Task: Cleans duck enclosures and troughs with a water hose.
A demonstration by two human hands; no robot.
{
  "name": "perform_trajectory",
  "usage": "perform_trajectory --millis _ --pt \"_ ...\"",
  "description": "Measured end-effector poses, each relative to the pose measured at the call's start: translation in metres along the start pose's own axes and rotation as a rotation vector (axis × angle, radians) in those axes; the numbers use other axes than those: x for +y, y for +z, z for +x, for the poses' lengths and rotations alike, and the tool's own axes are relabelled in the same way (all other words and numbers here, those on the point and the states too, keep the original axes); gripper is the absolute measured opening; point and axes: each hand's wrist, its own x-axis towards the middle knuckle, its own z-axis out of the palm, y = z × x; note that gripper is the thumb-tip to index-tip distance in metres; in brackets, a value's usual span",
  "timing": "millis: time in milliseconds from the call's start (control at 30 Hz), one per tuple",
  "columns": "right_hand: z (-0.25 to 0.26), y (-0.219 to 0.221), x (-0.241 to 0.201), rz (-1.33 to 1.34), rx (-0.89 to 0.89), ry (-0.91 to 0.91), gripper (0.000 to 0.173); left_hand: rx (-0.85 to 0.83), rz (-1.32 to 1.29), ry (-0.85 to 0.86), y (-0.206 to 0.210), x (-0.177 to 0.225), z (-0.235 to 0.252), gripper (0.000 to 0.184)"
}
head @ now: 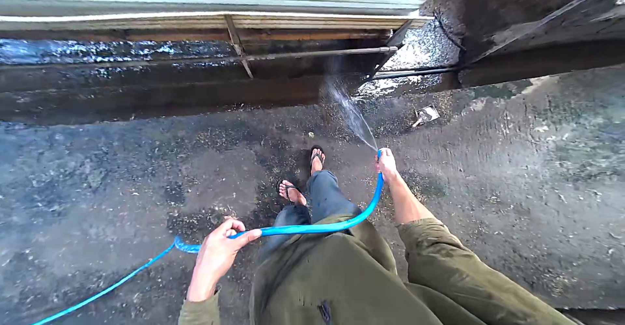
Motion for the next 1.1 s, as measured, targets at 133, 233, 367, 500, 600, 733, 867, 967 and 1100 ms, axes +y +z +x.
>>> perform_trajectory --millis 133,233,367,500,600,733,867,967,1100 --pt "0.036 0.01 -0.016 -0.074 -0.058 0.017 0.034 -0.036 0.005 -0.052 0.009 0.019 0.027 0.04" --pt "0.071 0.019 -0.036 -0.109 -0.049 0.059 0.033 -0.03 0.017 -0.047 0.017 0.032 0.049 0.044" --pt "0.125 0.04 -0.07 -0.159 -0.086 0.091 0.032 0.011 -0.004 -0.104 0.03 0.053 0.078 0.045" --pt "0.193 0.053 -0.112 -0.212 0.022 0.046 0.033 0.077 -0.01 -0.149 0.057 0.082 0.115 0.047" --pt "0.258 0.045 -0.138 -0.287 0.14 0.023 0.035 0.089 -0.027 -0.17 0.088 0.105 0.166 0.049" --pt "0.343 0.043 -0.155 -0.427 0.211 -0.015 0.038 0.075 -0.028 -0.167 0.135 0.125 0.25 0.049" --pt "0.414 0.068 -0.157 -0.477 0.157 -0.037 0.037 0.017 -0.023 -0.214 0.165 0.125 0.33 0.05" --pt "0.457 0.103 -0.148 -0.456 0.084 -0.063 0.031 0.009 -0.013 -0.219 0.178 0.111 0.384 0.05" --pt "0.507 0.157 -0.13 -0.463 0.002 -0.13 0.033 0.067 0.009 -0.139 0.186 0.088 0.458 0.049"
